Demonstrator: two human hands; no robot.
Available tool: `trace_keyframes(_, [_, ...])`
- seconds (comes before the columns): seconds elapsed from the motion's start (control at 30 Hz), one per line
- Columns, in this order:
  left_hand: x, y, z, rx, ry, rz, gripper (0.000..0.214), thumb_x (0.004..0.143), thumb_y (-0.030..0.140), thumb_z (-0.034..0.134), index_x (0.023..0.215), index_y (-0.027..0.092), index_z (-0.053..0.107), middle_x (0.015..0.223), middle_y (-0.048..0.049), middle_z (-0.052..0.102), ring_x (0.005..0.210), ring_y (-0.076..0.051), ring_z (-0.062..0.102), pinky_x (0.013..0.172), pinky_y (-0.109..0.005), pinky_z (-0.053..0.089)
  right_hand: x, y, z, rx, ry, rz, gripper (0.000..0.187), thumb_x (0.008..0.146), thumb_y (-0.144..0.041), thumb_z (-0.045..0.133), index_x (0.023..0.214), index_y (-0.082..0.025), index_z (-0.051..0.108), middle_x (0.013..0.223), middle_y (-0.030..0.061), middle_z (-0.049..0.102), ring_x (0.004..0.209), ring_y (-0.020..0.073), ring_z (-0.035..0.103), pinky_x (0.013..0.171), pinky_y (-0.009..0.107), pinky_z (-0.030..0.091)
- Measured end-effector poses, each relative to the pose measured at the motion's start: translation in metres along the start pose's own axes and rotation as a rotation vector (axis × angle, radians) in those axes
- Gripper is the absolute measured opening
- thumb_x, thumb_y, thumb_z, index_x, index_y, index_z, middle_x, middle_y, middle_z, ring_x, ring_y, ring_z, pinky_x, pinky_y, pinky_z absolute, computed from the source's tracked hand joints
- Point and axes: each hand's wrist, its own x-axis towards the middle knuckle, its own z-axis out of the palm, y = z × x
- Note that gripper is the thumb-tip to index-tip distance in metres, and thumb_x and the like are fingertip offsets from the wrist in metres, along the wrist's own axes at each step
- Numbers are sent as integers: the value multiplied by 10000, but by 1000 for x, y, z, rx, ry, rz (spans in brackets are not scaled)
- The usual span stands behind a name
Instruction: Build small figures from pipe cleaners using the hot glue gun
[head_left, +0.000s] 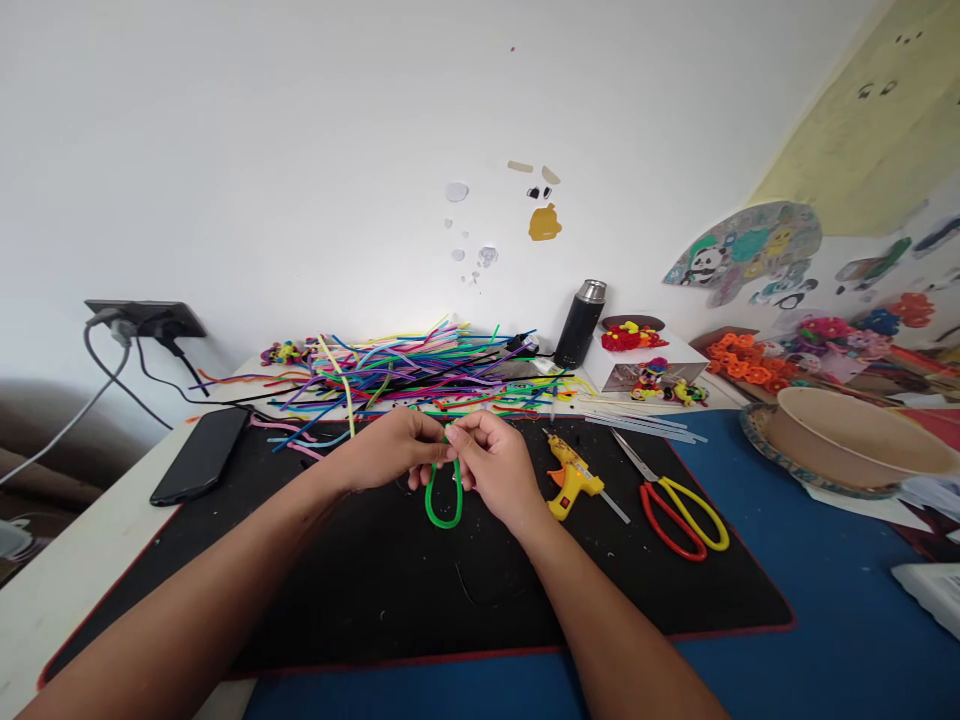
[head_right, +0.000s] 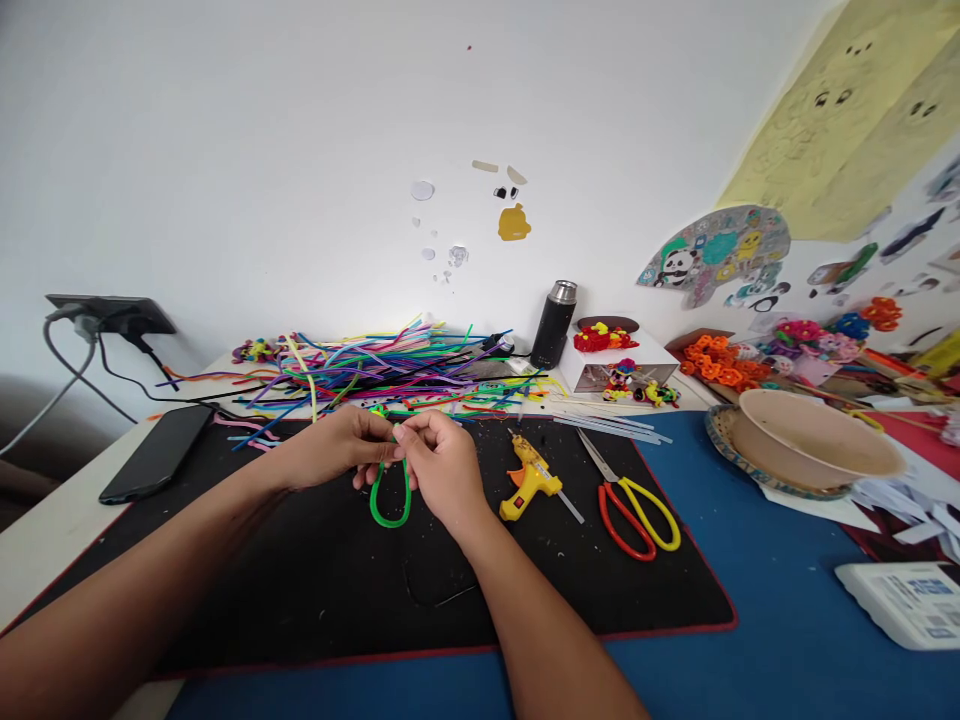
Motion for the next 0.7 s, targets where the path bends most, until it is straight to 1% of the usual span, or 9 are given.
trace_keyframes(0.13, [1, -3, 0, -8, -11, -3, 371, 831, 503, 764, 709, 159, 698, 580, 12, 602, 519, -145, 602, 479, -230, 487, -1, -3, 1, 18, 7, 8, 270, 895, -461, 681, 854, -206, 605, 519, -78, 537, 386, 90, 461, 400, 207, 349])
trace_keyframes(0.4, [0, -3, -1, 32, -21, -11, 375, 840, 516, 746, 723, 162, 698, 581, 5, 616, 504, -146, 595, 486, -236, 487, -1, 0, 1, -4, 10, 8, 278, 896, -474, 682, 860, -208, 611, 520, -74, 547, 385, 96, 465, 407, 215, 354])
trace_keyframes(0.57, [1, -5, -1, 43, -31, -14, 354, 841, 490, 741, 704, 170, 676, 574, 9, 602, 503, -144, 590, 485, -232, 480, -1, 6, 1, -117, 17, -21, 223, 935, -435, 648, 888, -219, 614, 644, -37, 631, 419, 99, 509, 421, 218, 375])
trace_keyframes(0.7, [2, -6, -1, 41, -45, -18, 350, 843, 489, 729, 708, 170, 677, 586, 6, 602, 508, -145, 594, 487, -235, 482, -3, 4, 1, -198, 29, -40, 208, 948, -422, 632, 877, -228, 609, 663, -25, 649, 433, 105, 523, 430, 219, 371])
